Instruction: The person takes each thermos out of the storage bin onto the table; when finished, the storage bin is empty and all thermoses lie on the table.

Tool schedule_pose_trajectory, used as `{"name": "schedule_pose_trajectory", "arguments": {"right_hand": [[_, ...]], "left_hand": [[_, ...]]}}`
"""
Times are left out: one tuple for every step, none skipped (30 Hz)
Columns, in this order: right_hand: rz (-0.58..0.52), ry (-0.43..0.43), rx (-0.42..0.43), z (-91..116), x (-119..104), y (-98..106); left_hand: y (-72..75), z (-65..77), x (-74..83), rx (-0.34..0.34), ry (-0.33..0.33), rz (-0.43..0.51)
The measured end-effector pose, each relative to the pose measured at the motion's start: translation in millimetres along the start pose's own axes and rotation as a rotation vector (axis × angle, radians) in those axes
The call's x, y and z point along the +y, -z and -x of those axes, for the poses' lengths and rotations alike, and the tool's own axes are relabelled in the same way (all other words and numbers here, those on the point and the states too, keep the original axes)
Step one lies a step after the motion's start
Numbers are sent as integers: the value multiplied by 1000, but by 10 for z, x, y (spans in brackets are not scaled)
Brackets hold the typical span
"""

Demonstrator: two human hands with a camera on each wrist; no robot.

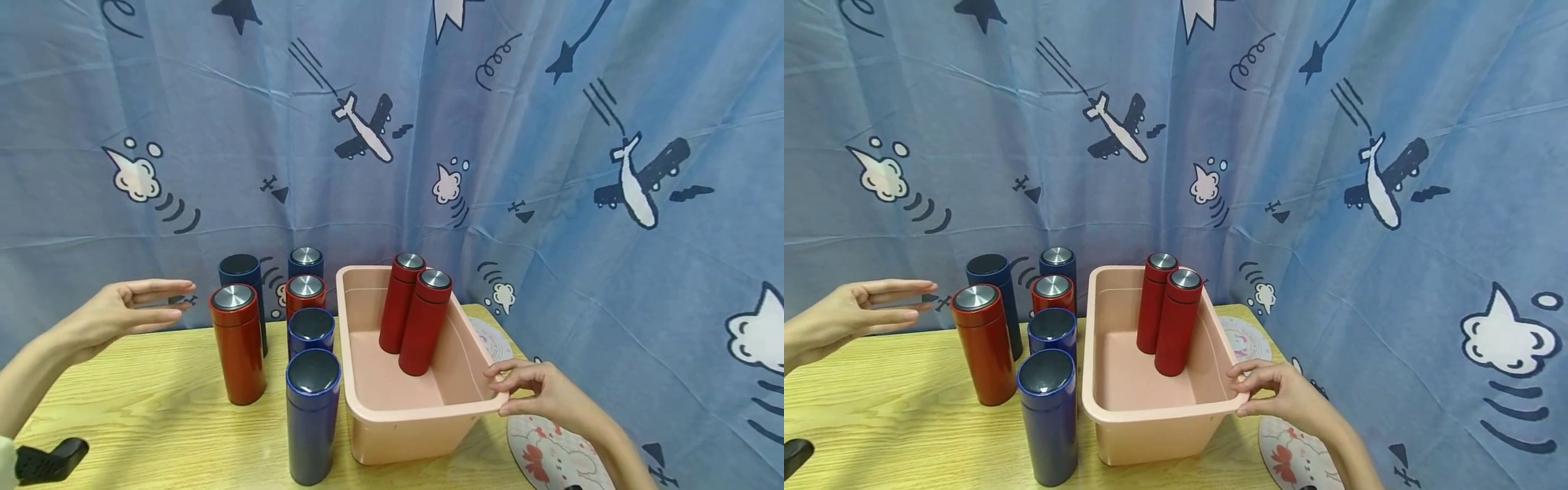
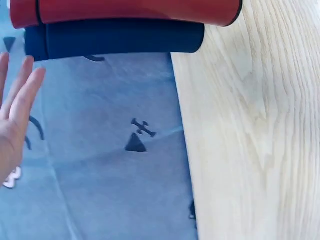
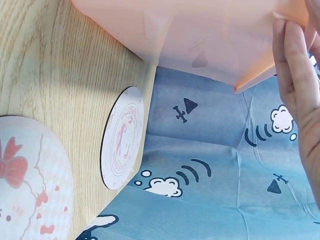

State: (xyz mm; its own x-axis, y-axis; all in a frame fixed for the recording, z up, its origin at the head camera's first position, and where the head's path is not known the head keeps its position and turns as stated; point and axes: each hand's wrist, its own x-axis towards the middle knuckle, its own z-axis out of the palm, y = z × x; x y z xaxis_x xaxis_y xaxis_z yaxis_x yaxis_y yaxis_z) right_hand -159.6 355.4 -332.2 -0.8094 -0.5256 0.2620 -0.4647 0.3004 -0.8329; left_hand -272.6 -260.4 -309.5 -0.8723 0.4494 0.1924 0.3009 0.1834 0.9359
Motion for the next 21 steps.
{"name": "schedule_pose_trajectory", "arguments": {"right_hand": [[-1, 1, 0, 1, 0, 0], [-2, 2, 1, 2, 0, 0], [-4, 1, 0, 3, -2, 1], [-10, 2, -2, 3, -3, 1], [-14, 3, -4, 4, -3, 2], [-16, 5, -5, 4, -4, 2], [-18, 6, -6, 4, -7, 2], [-19, 6, -7, 4, -10, 2], [-19, 6, -7, 4, -11, 2], [-19, 6, -6, 3, -12, 2], [-16, 6, -5, 3, -12, 3], [-15, 5, -3, 2, -12, 3], [-13, 4, -3, 2, -11, 3], [-11, 3, -2, 2, -10, 2], [-13, -1, -2, 3, -9, 2], [-13, -4, 0, 5, -8, 2], [-17, -10, 0, 8, -7, 3], [-20, -15, -1, 10, -6, 2], [-23, -18, -1, 12, -4, 3], [-24, -24, 3, 12, -4, 3], [-26, -28, 5, 12, -1, 4]], "left_hand": [[-14, 25, 25, 35, 3, -8], [-32, 52, 54, 69, 4, -6], [-54, 82, 83, 100, 1, 24], [-81, 114, 116, 130, 1, 58], [-109, 148, 149, 149, -8, 103], [-141, 184, 184, 159, -20, 160], [-179, 217, 220, 166, -30, 216], [-221, 248, 257, 166, -42, 267], [-263, 281, 296, 160, -54, 314], [-314, 309, 336, 158, -61, 328], [-368, 334, 374, 154, -69, 336], [-426, 356, 415, 149, -72, 335], [-487, 375, 453, 144, -72, 326], [-549, 392, 489, 133, -75, 316], [-616, 407, 526, 127, -75, 292], [-691, 418, 566, 127, -73, 252], [-767, 430, 608, 123, -73, 219], [-848, 441, 653, 123, -63, 180], [-932, 452, 695, 123, -55, 149], [-1029, 465, 741, 127, -43, 113], [-1133, 479, 786, 124, -27, 84]]}}
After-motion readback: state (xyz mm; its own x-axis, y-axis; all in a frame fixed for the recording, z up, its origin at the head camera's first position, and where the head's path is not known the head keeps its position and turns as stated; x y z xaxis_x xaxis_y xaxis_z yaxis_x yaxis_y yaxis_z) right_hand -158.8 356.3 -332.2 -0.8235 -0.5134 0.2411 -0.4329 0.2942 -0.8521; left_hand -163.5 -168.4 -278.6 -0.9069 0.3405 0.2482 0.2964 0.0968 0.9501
